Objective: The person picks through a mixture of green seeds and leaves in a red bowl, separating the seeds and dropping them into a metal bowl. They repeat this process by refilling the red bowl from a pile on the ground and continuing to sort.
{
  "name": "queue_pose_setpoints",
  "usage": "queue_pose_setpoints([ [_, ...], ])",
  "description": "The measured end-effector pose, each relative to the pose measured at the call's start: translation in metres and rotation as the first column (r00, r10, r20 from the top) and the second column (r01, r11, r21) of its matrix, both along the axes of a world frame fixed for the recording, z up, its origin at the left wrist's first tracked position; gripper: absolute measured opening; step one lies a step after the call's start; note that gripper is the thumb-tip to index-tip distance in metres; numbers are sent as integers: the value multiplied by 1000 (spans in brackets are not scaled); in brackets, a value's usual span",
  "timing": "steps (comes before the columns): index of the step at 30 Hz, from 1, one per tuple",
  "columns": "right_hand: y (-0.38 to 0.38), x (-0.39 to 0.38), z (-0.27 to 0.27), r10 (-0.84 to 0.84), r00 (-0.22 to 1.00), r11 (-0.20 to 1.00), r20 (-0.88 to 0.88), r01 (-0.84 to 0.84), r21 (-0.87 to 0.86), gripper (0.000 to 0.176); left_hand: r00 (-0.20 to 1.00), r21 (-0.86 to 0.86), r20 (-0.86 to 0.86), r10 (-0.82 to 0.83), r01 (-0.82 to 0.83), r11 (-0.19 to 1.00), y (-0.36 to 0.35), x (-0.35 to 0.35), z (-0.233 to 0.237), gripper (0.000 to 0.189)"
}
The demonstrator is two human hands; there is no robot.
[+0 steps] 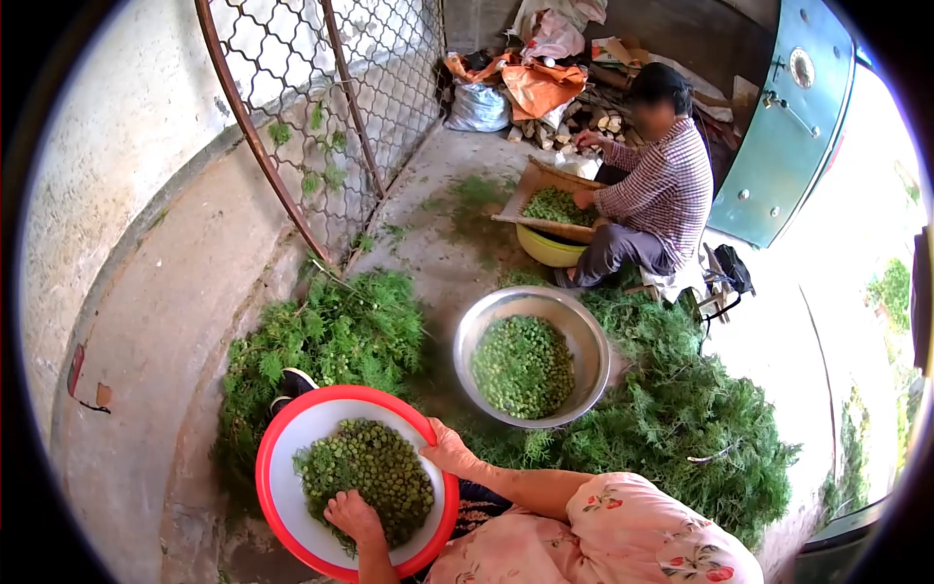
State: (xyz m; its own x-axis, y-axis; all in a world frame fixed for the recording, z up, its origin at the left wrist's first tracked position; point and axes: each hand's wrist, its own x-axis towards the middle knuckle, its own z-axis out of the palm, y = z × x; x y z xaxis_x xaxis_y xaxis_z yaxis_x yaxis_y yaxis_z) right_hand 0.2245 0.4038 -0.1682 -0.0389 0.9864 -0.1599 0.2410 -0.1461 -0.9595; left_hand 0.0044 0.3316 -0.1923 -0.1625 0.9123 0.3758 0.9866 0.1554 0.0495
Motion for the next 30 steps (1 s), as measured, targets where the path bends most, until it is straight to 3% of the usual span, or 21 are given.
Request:
queue_pose_setpoints([
  [3,1,0,-3,-7,1000,998,-25,5,-57,54,1000,-29,4,-2,2,1000,0,-6,-4,10],
  [9,-4,2,3,-21,999,999,-48,22,23,53,1000,-91,12,17,-16,996,1,2,1,11],
  [12,-6,3,-2,-27,1000,1000,-11,27,-1,54,997,-79,81,-6,13,997,-3,12,10,19],
  [18,-1,3,-15,-35,998,999,51,35,-6,55,999,-174,35,-2,8,985,0,10,9,18],
  [23,2,7,-20,-31,999,999,-12,31,-12,59,995,-63,-86,-44,39,997,2,3,-2,13],
  [26,-5,12,0,-34,999,998,-33,32,-55,56,994,4,-105,32,-32,999,0,4,-6,13],
  [30,-6,15,1,-48,998,999,-43,48,-16,51,997,-22,-79,-28,26,999,-6,9,5,11],
])
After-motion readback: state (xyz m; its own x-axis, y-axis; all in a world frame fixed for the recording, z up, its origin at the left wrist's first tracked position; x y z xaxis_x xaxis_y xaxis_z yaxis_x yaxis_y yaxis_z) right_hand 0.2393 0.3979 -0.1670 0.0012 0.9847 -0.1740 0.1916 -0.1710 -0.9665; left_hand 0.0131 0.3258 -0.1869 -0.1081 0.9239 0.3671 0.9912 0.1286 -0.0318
